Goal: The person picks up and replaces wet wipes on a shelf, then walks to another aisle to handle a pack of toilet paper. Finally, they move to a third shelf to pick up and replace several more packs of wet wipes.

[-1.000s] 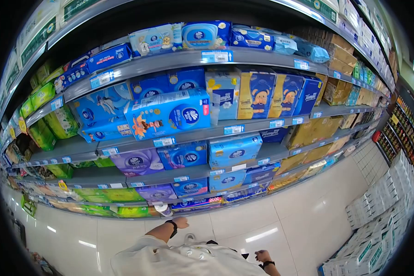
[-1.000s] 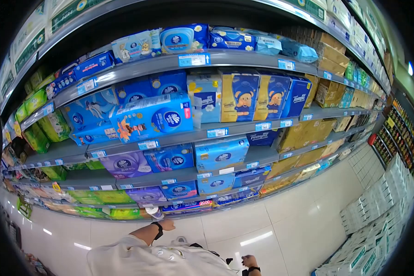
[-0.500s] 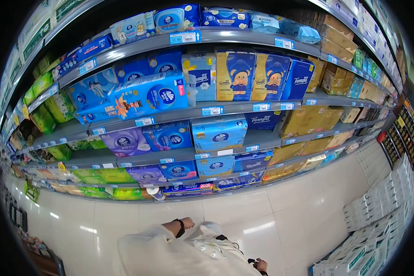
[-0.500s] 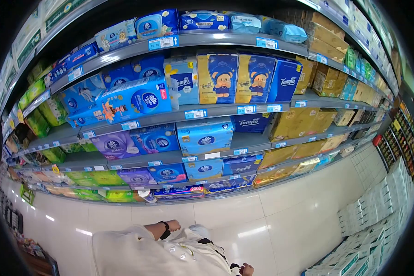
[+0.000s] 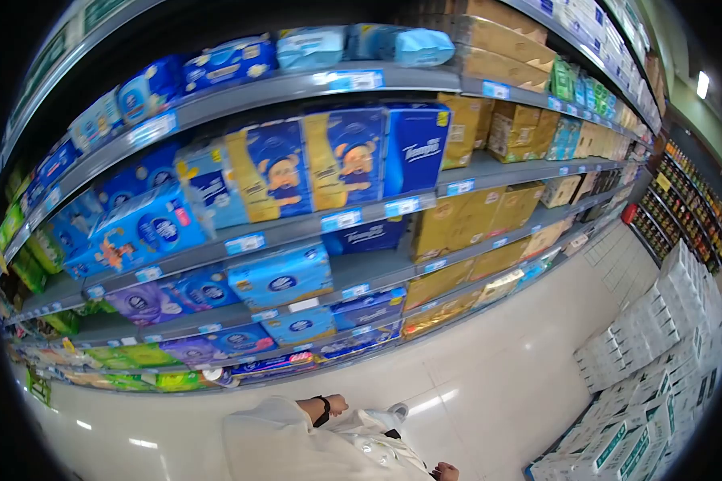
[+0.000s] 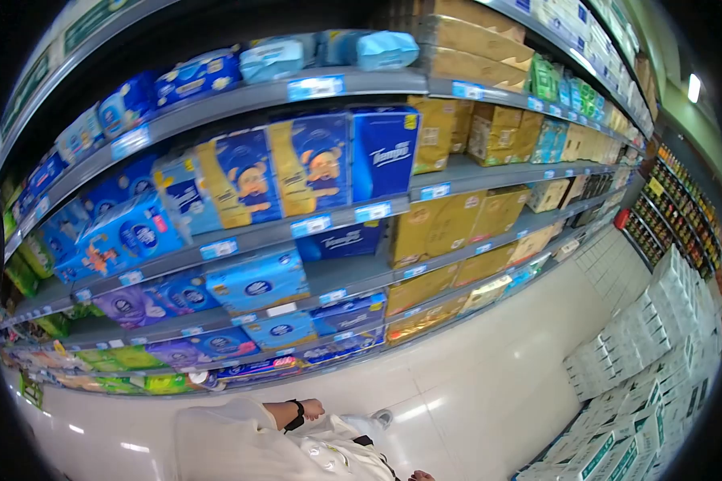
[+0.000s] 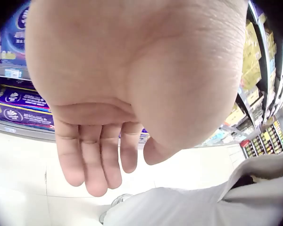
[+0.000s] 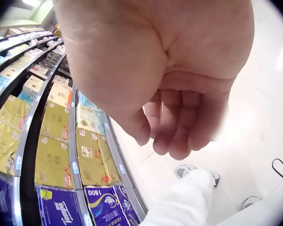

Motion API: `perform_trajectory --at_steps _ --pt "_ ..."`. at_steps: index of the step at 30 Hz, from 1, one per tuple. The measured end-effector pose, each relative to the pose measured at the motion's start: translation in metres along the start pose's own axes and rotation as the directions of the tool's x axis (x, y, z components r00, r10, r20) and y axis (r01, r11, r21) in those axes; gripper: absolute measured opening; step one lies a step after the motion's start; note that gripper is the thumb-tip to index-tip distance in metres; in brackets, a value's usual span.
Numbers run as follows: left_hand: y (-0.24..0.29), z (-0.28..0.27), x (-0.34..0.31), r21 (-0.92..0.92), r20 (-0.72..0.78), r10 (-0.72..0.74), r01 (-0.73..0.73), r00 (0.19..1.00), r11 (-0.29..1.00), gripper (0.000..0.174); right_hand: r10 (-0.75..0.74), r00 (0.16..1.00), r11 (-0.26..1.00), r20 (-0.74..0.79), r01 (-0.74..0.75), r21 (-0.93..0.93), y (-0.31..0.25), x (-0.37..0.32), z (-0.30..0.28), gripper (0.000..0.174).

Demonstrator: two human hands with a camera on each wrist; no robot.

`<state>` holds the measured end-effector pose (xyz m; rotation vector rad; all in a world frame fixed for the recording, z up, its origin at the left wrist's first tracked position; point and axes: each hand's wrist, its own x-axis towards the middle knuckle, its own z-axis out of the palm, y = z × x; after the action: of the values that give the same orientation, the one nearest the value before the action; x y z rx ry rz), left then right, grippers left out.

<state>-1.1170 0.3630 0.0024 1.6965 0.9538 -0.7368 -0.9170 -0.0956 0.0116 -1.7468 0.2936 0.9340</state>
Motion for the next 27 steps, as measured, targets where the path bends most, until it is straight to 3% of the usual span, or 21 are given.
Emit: perform_trajectory --at_steps 1,2,3,4,5,8,13,14,19,21,25,27 --pt "0.023 -0.005 0.013 0.049 0.030 0.012 -0.014 0.999 0.999 0.036 -0.093 0.996 0.992 0.015 0.094 -0.081 -0.014 0.009 -0.011 0.025" --pt "0.050 -0.008 0.024 0.071 0.026 0.048 -0.050 0.998 0.996 0.037 -0.026 0.999 0.993 0.025 0.023 0.119 -0.012 0.035 -0.026 0.028" --pt "0.072 -0.010 0.042 0.065 0.033 0.098 -0.100 0.995 0.993 0.036 -0.399 0.907 0.822 0.137 0.420 -0.385 -0.015 0.050 -0.047 0.025" --pt "0.099 -0.014 0.056 0.083 0.053 0.168 -0.172 0.984 0.982 0.035 -0.185 0.981 0.977 -0.060 0.176 -0.124 -0.041 0.046 -0.048 0.023" --pt "0.127 -0.017 0.069 0.100 0.076 0.235 -0.241 0.969 0.965 0.034 0.091 0.980 0.980 -0.178 -0.057 0.190 -0.060 0.049 -0.050 0.022" --pt "0.199 -0.017 0.094 0.065 0.049 0.322 -0.325 0.945 0.944 0.031 0.087 0.985 0.960 -0.150 -0.042 0.277 -0.069 0.080 -0.080 0.019" --pt "0.270 -0.011 0.097 -0.060 -0.040 0.408 -0.410 0.912 0.910 0.031 0.156 0.979 0.974 -0.130 -0.131 0.186 -0.107 0.113 -0.113 0.021" --pt "0.274 -0.008 0.096 -0.028 -0.030 0.398 -0.399 0.917 0.916 0.032 0.205 0.973 0.972 -0.109 -0.188 0.144 -0.118 0.118 -0.120 0.023" --pt "0.251 0.015 0.090 -0.013 -0.066 0.288 -0.290 0.955 0.957 0.033 0.175 0.984 0.984 0.028 -0.176 0.008 -0.204 0.180 -0.133 0.024" --pt "0.234 0.032 0.078 -0.105 -0.214 0.197 -0.223 0.957 0.969 0.035 0.173 0.981 0.984 0.086 -0.168 -0.063 -0.241 0.205 -0.136 0.025" --pt "0.198 0.072 0.062 -0.228 -0.291 0.028 -0.098 0.956 0.969 0.034 0.181 0.962 0.970 0.207 -0.139 -0.199 -0.266 0.286 -0.150 0.028" --pt "0.188 0.097 0.045 -0.422 -0.349 -0.048 -0.111 0.936 0.900 0.034 0.096 0.963 0.967 0.253 -0.031 -0.252 -0.291 0.323 -0.149 0.028"
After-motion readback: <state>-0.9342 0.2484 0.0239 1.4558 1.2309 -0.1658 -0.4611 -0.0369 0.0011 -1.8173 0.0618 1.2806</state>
